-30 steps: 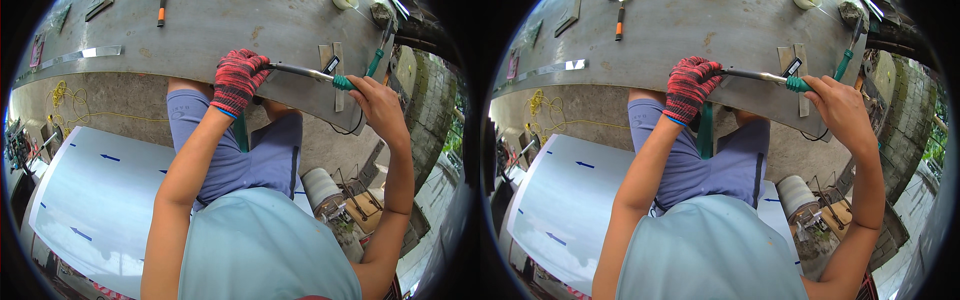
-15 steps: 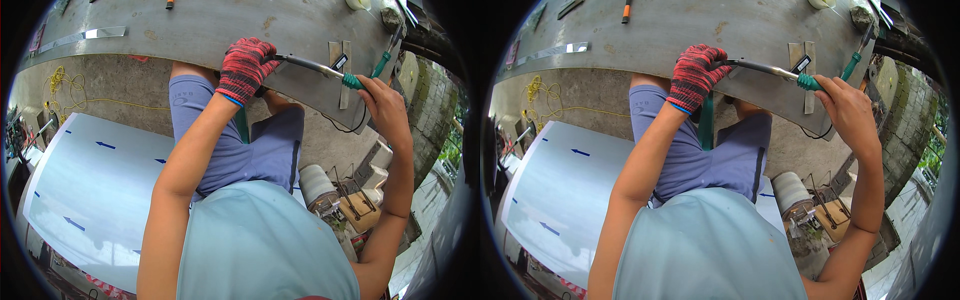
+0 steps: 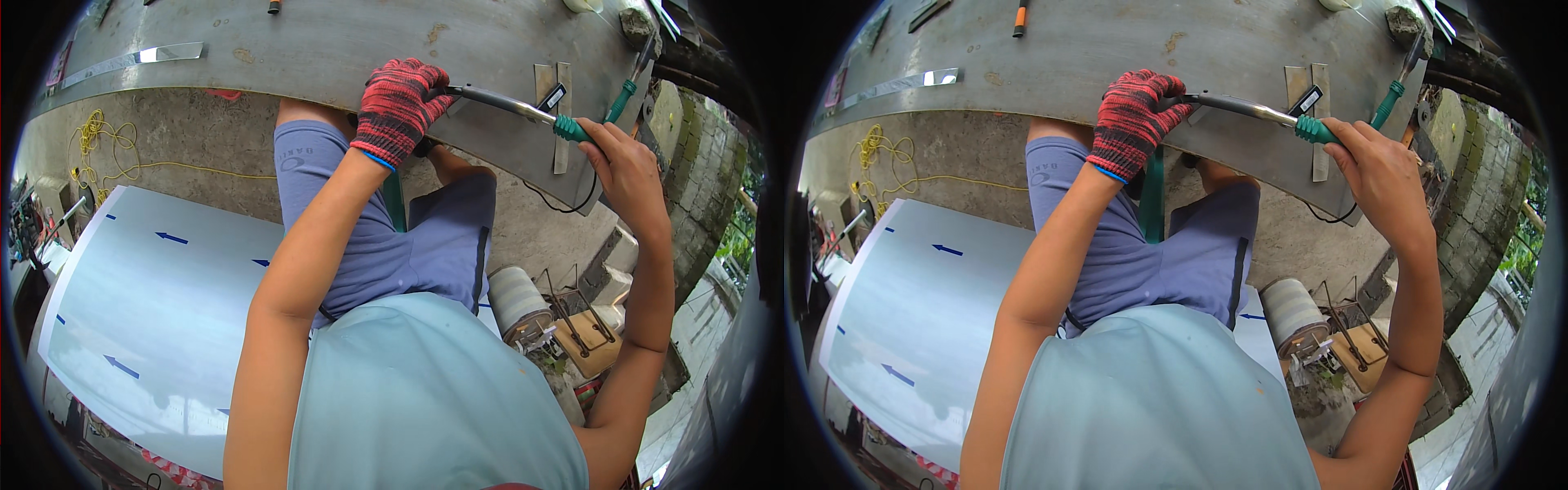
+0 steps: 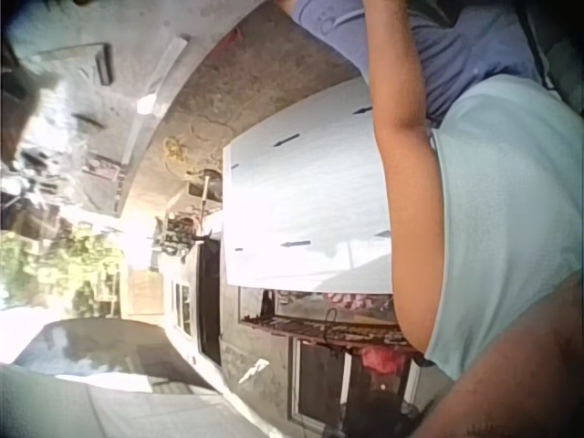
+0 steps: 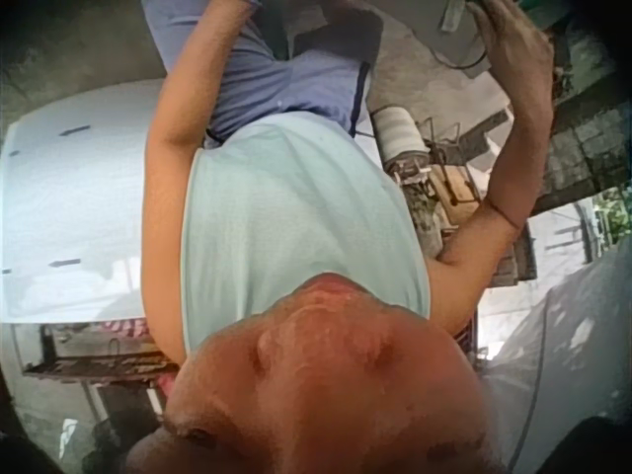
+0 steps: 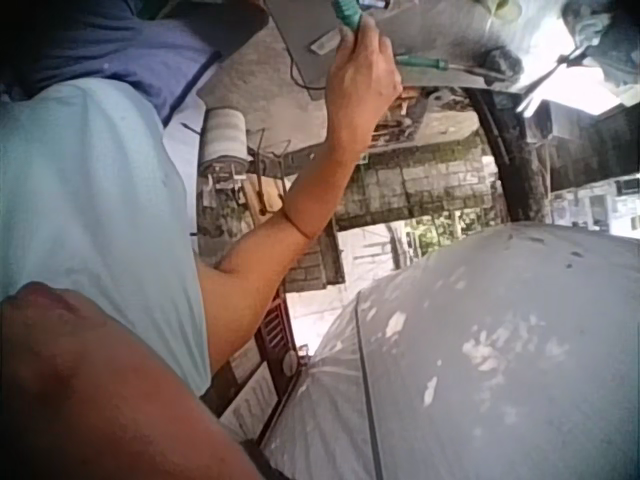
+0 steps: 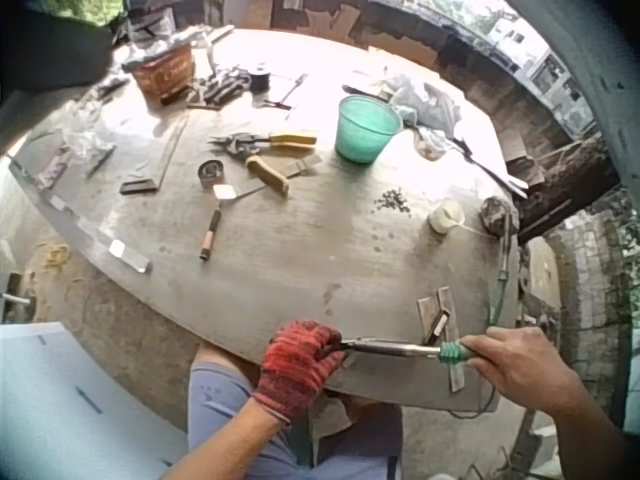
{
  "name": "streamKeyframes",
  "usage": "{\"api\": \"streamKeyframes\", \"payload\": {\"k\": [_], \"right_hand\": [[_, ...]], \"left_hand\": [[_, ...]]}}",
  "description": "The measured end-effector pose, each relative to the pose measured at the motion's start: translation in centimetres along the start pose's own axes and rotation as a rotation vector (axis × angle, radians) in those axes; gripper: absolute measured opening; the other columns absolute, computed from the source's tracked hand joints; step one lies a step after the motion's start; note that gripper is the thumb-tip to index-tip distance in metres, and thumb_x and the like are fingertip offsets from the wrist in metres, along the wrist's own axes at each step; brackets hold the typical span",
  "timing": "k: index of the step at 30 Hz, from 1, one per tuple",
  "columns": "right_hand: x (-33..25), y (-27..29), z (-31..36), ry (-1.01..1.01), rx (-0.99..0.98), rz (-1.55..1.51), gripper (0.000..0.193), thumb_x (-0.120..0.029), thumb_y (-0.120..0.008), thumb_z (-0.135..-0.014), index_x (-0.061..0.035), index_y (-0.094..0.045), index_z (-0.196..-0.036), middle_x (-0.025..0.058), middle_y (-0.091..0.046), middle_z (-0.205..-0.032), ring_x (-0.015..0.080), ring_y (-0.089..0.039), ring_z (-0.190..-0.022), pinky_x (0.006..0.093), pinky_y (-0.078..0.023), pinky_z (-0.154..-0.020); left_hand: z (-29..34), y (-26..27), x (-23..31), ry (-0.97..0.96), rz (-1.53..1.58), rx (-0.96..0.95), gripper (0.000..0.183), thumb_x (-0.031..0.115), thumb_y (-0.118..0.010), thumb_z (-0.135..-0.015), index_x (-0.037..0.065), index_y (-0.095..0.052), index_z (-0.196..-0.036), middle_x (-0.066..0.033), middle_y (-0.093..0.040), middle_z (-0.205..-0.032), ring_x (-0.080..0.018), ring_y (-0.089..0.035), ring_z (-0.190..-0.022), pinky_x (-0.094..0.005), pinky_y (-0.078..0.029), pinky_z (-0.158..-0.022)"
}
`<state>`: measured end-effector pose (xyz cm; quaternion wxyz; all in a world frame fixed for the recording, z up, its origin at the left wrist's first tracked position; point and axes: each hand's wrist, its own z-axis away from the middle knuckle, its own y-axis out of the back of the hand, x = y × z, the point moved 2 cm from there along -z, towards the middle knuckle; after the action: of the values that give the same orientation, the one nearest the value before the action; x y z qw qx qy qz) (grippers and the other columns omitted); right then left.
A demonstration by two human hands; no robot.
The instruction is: The recorder is assembling small metal components, involving soldering, filing, and using pliers.
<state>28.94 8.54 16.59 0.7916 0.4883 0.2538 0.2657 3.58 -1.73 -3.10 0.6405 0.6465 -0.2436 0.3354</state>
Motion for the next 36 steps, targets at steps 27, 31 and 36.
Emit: {"api": "streamKeyframes", "payload": {"k": [27, 31, 36], "right_hand": [[2.2, 2.5, 4.5, -0.1, 0.07, -0.195, 0.028, -0.016, -0.068, -0.099, -0.0069, -0.068, -0.126, 0.0126, -0.064, -0.094, 0.0313, -0.064, -0.084, 0.0394, -0.051, -0.076], [1.9, 2.8, 7.4, -0.155, 0.185, -0.282, 0.031, -0.006, -0.071, -0.095, -0.0049, -0.068, -0.126, 0.0113, -0.063, -0.097, 0.0259, -0.065, -0.086, 0.0339, -0.051, -0.076], [1.2, 1.3, 9.7, -0.135, 0.325, -0.31, 0.032, -0.006, -0.073, -0.094, -0.006, -0.07, -0.125, 0.0097, -0.065, -0.096, 0.0231, -0.065, -0.084, 0.0324, -0.051, -0.072]], "left_hand": [[0.0, 0.5, 0.4, -0.004, 0.001, 0.055, 0.029, 0.031, -0.086, -0.079, 0.015, -0.078, -0.102, -0.0096, -0.071, -0.097, -0.031, -0.066, -0.098, -0.044, -0.053, -0.089], [0.3, 0.6, -0.1, 0.032, 0.003, 0.015, 0.029, 0.034, -0.082, -0.083, 0.017, -0.076, -0.105, -0.0081, -0.07, -0.103, -0.0316, -0.064, -0.106, -0.0463, -0.049, -0.096], [0.2, 0.8, -0.6, 0.048, -0.008, -0.006, 0.03, 0.032, -0.083, -0.082, 0.015, -0.076, -0.105, -0.01, -0.07, -0.103, -0.032, -0.064, -0.105, -0.0463, -0.049, -0.096]]}}
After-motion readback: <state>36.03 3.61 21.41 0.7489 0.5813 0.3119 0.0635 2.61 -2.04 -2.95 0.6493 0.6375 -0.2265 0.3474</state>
